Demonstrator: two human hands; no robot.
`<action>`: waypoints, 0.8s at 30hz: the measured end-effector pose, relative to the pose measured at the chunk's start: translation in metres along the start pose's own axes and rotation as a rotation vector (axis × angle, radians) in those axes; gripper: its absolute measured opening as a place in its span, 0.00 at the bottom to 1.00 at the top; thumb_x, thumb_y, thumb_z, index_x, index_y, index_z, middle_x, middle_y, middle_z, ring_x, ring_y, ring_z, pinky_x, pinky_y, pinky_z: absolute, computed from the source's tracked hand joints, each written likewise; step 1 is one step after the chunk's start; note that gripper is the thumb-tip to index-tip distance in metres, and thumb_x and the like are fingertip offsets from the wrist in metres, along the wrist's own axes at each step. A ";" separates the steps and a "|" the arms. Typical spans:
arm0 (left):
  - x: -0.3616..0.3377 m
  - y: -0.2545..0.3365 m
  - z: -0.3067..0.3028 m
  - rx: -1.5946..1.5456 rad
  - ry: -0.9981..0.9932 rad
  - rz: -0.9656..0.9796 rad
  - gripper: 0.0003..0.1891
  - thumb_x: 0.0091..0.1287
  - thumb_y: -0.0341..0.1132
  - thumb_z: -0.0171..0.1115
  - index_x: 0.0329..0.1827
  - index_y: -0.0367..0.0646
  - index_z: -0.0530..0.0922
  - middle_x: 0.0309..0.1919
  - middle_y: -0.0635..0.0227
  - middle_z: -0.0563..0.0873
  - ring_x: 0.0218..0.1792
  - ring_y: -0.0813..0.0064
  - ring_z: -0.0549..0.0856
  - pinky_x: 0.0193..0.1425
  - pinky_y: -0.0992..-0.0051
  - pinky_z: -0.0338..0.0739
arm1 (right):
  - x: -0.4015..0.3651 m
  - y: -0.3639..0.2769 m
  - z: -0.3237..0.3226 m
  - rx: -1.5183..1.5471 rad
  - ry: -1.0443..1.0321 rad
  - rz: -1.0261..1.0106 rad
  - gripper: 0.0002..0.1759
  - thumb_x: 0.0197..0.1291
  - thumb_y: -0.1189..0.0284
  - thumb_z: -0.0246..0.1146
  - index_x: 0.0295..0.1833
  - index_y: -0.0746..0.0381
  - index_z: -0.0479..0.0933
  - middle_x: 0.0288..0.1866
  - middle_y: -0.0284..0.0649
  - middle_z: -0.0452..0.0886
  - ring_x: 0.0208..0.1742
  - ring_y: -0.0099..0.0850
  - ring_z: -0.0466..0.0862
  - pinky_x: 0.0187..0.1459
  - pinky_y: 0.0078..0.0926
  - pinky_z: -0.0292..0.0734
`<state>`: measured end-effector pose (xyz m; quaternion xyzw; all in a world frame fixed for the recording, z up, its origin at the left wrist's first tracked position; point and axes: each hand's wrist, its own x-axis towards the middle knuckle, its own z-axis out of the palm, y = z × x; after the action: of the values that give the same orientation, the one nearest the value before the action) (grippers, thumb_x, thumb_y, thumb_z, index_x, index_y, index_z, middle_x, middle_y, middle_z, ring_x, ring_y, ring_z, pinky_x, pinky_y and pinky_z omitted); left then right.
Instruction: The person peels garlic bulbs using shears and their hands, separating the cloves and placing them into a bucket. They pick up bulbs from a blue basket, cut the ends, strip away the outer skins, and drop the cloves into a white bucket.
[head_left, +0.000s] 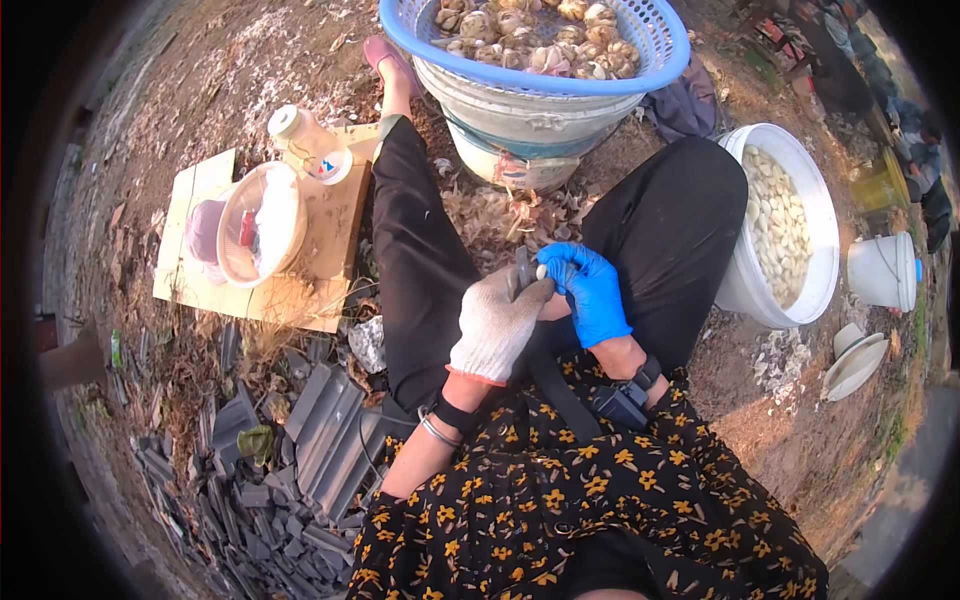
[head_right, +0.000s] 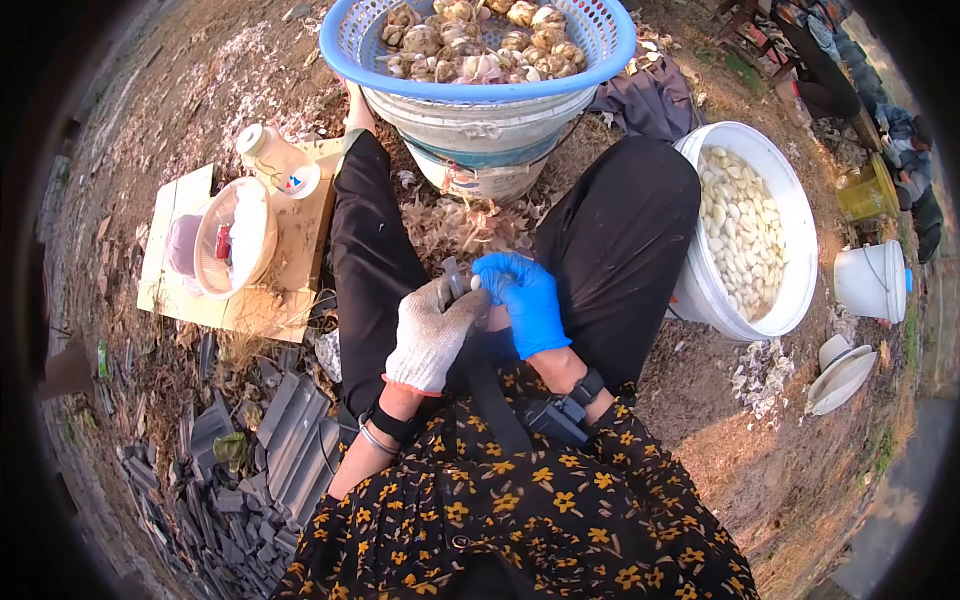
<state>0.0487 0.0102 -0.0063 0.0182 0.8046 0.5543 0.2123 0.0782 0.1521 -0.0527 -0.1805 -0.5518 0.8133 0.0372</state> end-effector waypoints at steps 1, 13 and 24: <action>0.003 -0.007 0.002 -0.030 0.024 0.019 0.10 0.66 0.36 0.67 0.32 0.38 0.83 0.23 0.68 0.84 0.24 0.82 0.80 0.30 0.77 0.74 | -0.002 -0.007 0.002 -0.016 -0.016 0.009 0.08 0.62 0.78 0.68 0.47 0.67 0.84 0.41 0.36 0.87 0.42 0.22 0.84 0.48 0.21 0.79; 0.003 -0.005 0.003 -0.202 -0.003 -0.108 0.10 0.62 0.36 0.68 0.31 0.36 0.82 0.22 0.66 0.83 0.23 0.79 0.80 0.30 0.73 0.74 | 0.002 -0.004 -0.004 -0.162 -0.023 0.014 0.06 0.62 0.79 0.66 0.44 0.68 0.84 0.39 0.35 0.86 0.38 0.21 0.82 0.45 0.19 0.78; 0.001 -0.010 0.001 -0.335 -0.077 -0.138 0.07 0.66 0.31 0.69 0.35 0.36 0.84 0.26 0.75 0.85 0.27 0.90 0.77 0.30 0.83 0.73 | 0.002 0.000 -0.014 -0.088 -0.079 0.177 0.09 0.66 0.69 0.66 0.45 0.63 0.84 0.32 0.28 0.81 0.30 0.16 0.74 0.32 0.15 0.67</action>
<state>0.0500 0.0077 -0.0161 -0.0511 0.6917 0.6635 0.2807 0.0807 0.1647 -0.0574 -0.1978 -0.5698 0.7950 -0.0643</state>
